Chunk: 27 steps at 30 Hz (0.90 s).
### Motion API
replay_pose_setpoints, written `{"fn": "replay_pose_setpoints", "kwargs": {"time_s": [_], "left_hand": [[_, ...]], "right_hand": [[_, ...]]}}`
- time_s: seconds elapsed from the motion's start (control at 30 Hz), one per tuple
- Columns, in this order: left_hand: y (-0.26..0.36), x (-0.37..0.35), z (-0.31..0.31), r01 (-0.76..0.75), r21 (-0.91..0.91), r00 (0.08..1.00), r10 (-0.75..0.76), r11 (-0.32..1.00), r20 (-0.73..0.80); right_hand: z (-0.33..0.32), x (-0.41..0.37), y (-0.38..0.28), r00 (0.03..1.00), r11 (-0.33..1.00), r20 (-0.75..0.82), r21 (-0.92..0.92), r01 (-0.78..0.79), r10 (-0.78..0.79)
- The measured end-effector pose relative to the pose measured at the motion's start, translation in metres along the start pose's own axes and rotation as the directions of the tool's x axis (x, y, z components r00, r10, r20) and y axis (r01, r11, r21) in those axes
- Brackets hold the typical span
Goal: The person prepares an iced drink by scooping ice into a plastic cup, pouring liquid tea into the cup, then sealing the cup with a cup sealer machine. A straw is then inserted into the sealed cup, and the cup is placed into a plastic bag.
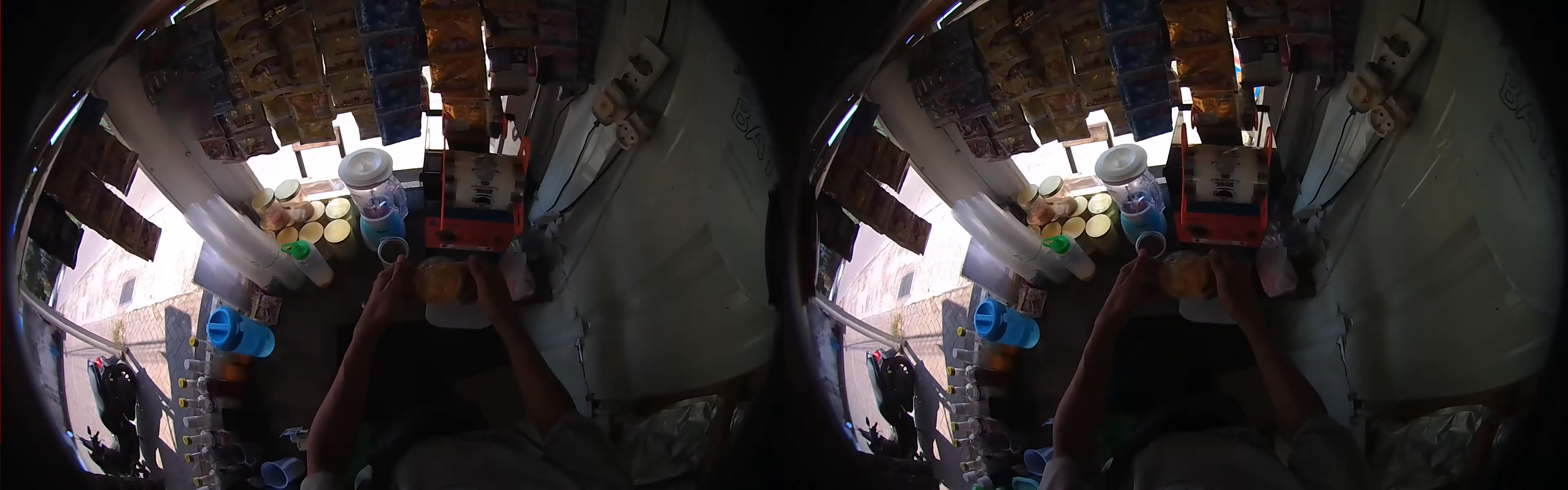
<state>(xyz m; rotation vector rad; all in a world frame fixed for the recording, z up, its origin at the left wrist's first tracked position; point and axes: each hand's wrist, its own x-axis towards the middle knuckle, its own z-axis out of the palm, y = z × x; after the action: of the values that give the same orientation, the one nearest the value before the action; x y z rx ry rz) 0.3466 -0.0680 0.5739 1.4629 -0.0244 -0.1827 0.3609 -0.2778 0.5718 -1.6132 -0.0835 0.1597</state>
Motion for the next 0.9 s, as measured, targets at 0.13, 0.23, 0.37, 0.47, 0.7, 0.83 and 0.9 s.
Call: {"fn": "replay_pose_setpoints", "kwargs": {"time_s": [0.13, 0.23, 0.37, 0.47, 0.7, 0.83, 0.9], "left_hand": [[-0.005, 0.046, 0.026, 0.106, -0.074, 0.984, -0.094, 0.992, 0.154], [-0.026, 0.069, 0.041, 0.130, 0.007, 0.987, -0.130, 0.991, 0.099], [-0.081, 0.086, 0.042, 0.197, 0.043, 0.979, -0.199, 0.979, 0.053], [-0.107, 0.092, 0.040, 0.247, 0.114, 0.967, -0.253, 0.962, 0.035], [-0.079, 0.100, 0.003, 0.118, 0.423, 0.988, -0.148, 0.898, 0.038], [0.018, 0.159, -0.024, 0.013, 0.071, 0.937, 0.012, 0.997, -0.348], [0.067, 0.186, -0.015, -0.115, 0.016, 0.979, 0.116, 0.993, -0.168]], "right_hand": [[-0.037, 0.026, 0.023, 0.973, 0.960, -0.161, -0.254, 0.118, -0.163], [-0.043, 0.032, 0.035, 0.959, 0.955, -0.214, -0.268, 0.124, -0.184], [-0.049, 0.040, 0.089, 0.952, 0.915, -0.189, -0.372, 0.157, -0.241], [-0.042, 0.033, 0.104, 0.969, 0.909, -0.207, -0.416, 0.036, -0.133], [-0.036, 0.029, 0.134, 0.879, 0.820, -0.285, -0.544, 0.181, -0.383], [-0.059, 0.045, 0.120, 0.695, 0.787, -0.537, -0.613, 0.068, -0.478], [-0.072, 0.060, 0.125, 0.636, 0.704, -0.491, -0.700, 0.118, -0.595]]}}
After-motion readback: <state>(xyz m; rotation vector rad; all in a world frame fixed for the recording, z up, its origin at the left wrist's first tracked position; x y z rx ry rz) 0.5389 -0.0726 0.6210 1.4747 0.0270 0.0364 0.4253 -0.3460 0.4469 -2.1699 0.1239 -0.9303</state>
